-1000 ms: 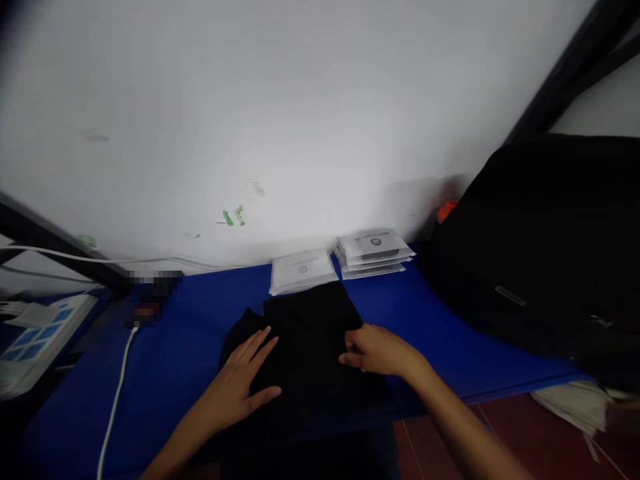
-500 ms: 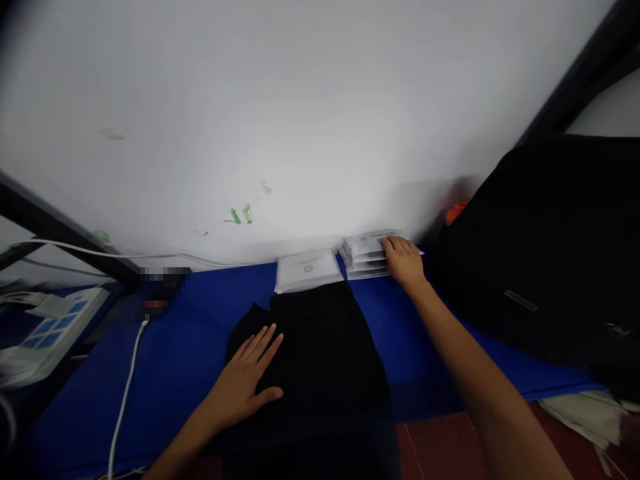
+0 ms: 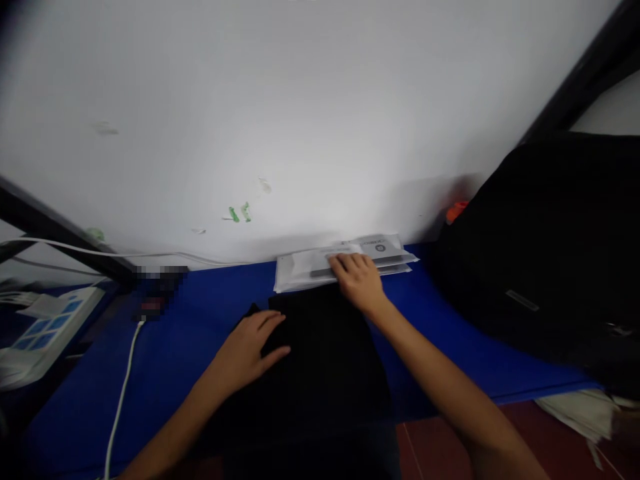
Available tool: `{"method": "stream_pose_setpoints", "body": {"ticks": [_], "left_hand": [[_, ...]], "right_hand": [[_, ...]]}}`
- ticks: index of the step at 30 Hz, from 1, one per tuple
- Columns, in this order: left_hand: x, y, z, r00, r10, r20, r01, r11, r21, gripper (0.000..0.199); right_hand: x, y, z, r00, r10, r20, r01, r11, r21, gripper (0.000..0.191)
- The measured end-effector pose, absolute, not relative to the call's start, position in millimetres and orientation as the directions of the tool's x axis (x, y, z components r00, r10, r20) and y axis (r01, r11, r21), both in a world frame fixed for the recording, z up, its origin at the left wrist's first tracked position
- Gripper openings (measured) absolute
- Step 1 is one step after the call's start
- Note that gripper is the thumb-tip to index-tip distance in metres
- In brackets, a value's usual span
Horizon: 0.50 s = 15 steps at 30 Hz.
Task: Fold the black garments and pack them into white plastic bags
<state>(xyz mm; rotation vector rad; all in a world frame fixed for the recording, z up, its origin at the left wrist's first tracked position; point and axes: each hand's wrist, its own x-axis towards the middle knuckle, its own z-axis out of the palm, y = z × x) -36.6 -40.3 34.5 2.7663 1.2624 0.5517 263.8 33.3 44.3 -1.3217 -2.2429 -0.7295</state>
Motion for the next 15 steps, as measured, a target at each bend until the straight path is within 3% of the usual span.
{"method": "stream_pose_setpoints", "body": {"ticks": [2, 5, 10, 15], "left_hand": [[-20.1, -22.3, 44.7, 0.498, 0.708, 0.500, 0.749, -0.642, 0.163, 0.030], [-2.5, -2.9, 46.0, 0.425, 0.626, 0.654, 0.786, -0.614, 0.077, 0.024], [-5.1, 9.8, 20.3, 0.517, 0.637, 0.572, 0.766, -0.642, 0.024, 0.013], [-21.5, 20.3, 2.2, 0.438, 0.745, 0.504, 0.817, -0.563, 0.123, 0.014]], "right_hand": [[235.9, 23.5, 39.4, -0.482, 0.656, 0.581, 0.864, 0.466, 0.190, 0.035], [207.5, 13.3, 25.3, -0.518, 0.645, 0.561, 0.833, 0.529, 0.161, 0.033], [202.1, 11.8, 6.7, -0.557, 0.635, 0.535, 0.786, 0.611, 0.093, 0.033], [232.4, 17.6, 12.1, -0.497, 0.701, 0.512, 0.796, 0.603, -0.053, 0.028]]}}
